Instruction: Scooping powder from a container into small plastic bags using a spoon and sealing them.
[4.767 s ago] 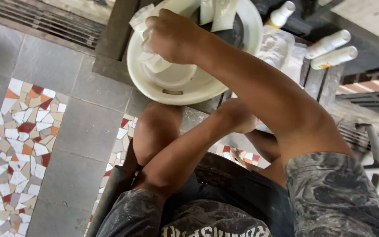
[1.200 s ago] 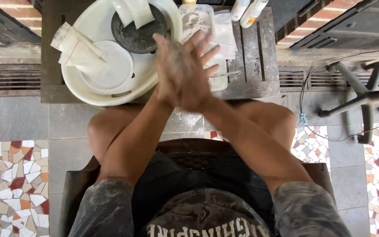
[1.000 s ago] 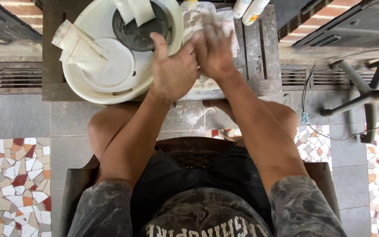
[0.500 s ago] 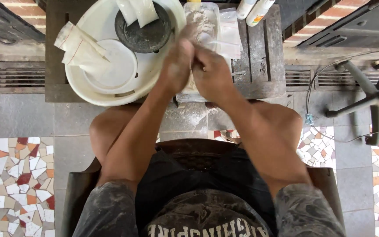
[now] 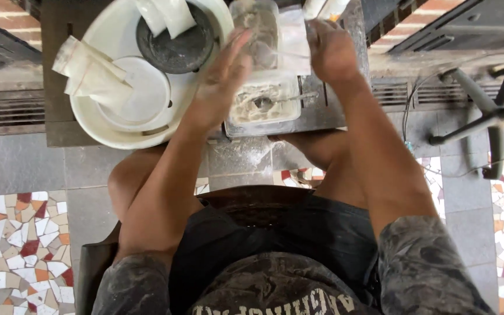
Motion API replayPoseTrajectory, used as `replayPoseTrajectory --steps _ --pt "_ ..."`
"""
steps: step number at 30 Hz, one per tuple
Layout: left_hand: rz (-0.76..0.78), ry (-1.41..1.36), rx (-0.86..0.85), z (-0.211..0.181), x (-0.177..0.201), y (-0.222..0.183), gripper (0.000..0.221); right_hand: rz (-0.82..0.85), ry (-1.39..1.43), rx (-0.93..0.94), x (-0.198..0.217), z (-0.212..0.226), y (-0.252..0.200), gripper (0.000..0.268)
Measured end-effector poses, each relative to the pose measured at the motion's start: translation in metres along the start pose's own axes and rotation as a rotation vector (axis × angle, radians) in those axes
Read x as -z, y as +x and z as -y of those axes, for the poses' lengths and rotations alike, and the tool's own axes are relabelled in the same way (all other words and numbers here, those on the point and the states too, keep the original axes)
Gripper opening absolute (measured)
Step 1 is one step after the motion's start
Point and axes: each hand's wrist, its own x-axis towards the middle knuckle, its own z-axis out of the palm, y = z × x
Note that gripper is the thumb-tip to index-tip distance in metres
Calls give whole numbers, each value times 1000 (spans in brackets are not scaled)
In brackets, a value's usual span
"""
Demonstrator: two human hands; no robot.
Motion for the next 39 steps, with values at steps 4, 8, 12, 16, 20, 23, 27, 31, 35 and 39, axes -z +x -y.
replayPoseTrajectory --steps 4,8,12,16,20,23,27,31,35,39 --pt "-101 817 -64 41 6 11 61 339 153 -237 -47 -46 22 21" --pt "17 883 -80 34 -2 9 52 432 -19 -50 -85 -60 24 47" --pt "-25 964 -106 55 3 14 52 486 167 -181 -81 -42 24 72" --pt "-31 993 -79 65 3 16 55 338 515 -511 -75 -24 20 48" --pt "-31 997 -89 62 1 15 53 287 594 -600 -88 -37 25 26" --pt "-26 1021 -79 66 3 16 51 253 385 -487 -112 -58 34 19" --pt "-45 1044 -90 71 4 14 50 265 668 -651 -62 -37 13 19" --pt "-58 1038 -119 69 5 15 53 129 735 -686 -55 -48 10 28" --pt "-70 989 -85 57 4 14 52 68 729 -629 -15 -42 -6 27" --pt "-124 901 -135 52 2 16 46 -460 513 -108 -25 -71 -21 22"
